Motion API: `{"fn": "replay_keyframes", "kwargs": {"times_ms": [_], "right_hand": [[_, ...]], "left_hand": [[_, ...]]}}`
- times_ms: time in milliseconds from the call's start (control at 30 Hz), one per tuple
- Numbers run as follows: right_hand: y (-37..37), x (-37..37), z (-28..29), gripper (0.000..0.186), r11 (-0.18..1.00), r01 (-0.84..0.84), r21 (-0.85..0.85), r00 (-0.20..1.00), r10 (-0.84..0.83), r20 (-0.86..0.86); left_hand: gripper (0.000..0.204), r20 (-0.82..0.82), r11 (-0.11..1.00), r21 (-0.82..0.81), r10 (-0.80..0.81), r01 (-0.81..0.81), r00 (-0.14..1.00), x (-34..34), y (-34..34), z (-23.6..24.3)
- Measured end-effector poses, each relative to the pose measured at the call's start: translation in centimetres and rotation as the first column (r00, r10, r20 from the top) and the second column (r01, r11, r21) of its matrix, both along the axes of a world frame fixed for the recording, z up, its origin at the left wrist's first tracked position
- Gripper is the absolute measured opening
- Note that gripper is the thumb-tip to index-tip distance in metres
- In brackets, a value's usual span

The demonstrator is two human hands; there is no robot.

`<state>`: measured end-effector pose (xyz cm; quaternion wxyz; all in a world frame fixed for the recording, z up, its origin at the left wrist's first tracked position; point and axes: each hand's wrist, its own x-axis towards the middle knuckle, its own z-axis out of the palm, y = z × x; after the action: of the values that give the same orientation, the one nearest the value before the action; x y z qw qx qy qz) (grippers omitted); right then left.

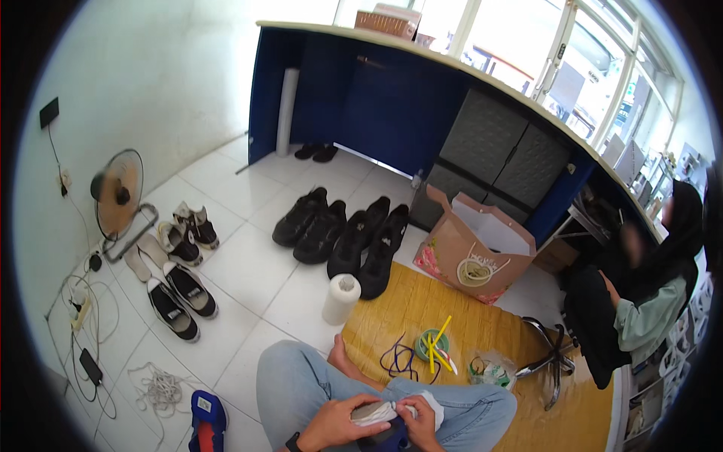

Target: Cleaning and repairing the sole of a sneaker using a liquid solution and a cloth.

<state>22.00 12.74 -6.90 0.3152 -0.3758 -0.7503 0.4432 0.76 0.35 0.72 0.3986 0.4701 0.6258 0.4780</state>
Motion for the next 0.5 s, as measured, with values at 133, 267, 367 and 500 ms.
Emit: {"fn": "replay_keyframes", "kwargs": {"times_ms": [133, 267, 367, 500], "right_hand": [[-1.8, -2.1, 1.7, 0.012, 0.997, 0.074, 0.036, 0.996, -0.076, 0.037], [0.8, -2.9, 4.0, 0.010, 0.982, 0.002, 0.189, 0.995, -0.022, 0.102], [2.3, -3.5, 6.0, 0.009, 0.986, -0.076, 0.146, 0.981, 0.048, 0.188], [1.6, -3.0, 5.3, 0.012, 0.982, -0.179, 0.064, 0.951, 0.156, 0.267]], "left_hand": [[0.061, -0.016, 0.997, 0.071, 0.019, -0.018, 1.000, -2.3, -0.7, -0.5], [0.060, 0.077, 0.964, 0.261, -0.060, 0.038, 0.995, -4.7, 0.6, -1.9], [0.062, 0.192, 0.973, 0.222, -0.113, 0.069, 0.975, -6.2, 0.6, -1.7], [0.067, 0.096, 0.942, 0.303, -0.177, 0.141, 0.980, -6.5, -0.2, -2.5]]}}
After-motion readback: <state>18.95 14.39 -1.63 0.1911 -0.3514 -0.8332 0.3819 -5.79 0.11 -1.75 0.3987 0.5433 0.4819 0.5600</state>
